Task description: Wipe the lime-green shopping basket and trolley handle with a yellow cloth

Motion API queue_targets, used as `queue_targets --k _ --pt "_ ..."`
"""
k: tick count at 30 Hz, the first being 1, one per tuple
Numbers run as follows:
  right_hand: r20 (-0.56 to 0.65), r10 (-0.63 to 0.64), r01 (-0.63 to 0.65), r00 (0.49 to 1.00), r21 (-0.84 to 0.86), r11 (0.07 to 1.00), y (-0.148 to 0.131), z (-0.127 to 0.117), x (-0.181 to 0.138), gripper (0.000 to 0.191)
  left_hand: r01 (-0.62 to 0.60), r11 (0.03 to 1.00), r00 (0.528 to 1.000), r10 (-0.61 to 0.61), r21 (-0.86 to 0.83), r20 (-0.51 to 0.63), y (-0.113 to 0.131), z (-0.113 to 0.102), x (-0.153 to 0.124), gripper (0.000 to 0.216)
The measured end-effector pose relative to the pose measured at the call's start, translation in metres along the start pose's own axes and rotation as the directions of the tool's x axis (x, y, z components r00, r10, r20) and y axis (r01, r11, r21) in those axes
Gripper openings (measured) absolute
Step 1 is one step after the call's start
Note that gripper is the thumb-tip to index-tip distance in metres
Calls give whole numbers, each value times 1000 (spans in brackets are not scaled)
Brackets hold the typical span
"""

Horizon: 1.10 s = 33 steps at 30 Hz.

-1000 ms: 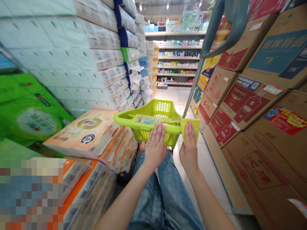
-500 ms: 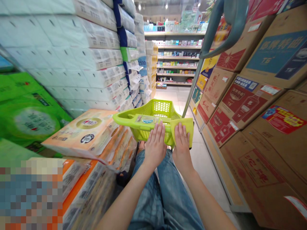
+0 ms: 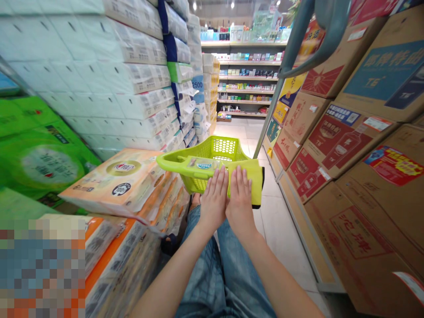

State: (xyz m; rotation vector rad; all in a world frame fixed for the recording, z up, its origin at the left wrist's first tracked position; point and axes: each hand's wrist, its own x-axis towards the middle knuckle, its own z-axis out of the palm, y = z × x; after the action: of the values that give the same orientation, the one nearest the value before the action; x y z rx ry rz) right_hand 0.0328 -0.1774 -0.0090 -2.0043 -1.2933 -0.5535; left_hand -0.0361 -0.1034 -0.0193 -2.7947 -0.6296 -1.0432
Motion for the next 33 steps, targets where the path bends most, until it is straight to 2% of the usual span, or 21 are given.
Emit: queue_targets --k 4,8,14,17,20,25,30,33 --pt "31 -53 54 998 -32 998 0 1 -3 73 -12 1000 1000 12 -13 -8 -1 0 -1 71" --pt "40 -115 116 993 -46 992 21 -8 -9 74 7 1000 1000 -7 -4 19 3 -2 1 77" --pt "-35 -23 24 999 25 999 49 -20 -10 78 11 1000 999 -12 22 35 4 -5 3 78" --pt "-76 48 -44 996 51 998 44 -16 -7 82 9 1000 999 -10 16 40 4 -6 3 79" --pt "-77 83 -81 994 24 996 26 -8 -4 82 21 1000 999 -21 7 32 4 -5 2 80" --pt "13 3 -3 1000 -15 1000 -1 0 -1 79 4 1000 1000 -4 -1 -11 1 0 0 73" --pt "71 -87 89 994 -20 996 13 -11 -7 77 -1 1000 1000 1 -21 3 2 -3 0 79" --pt "53 -106 106 993 1 994 31 -20 -13 77 11 1000 1000 -11 -10 25 3 -6 2 80"
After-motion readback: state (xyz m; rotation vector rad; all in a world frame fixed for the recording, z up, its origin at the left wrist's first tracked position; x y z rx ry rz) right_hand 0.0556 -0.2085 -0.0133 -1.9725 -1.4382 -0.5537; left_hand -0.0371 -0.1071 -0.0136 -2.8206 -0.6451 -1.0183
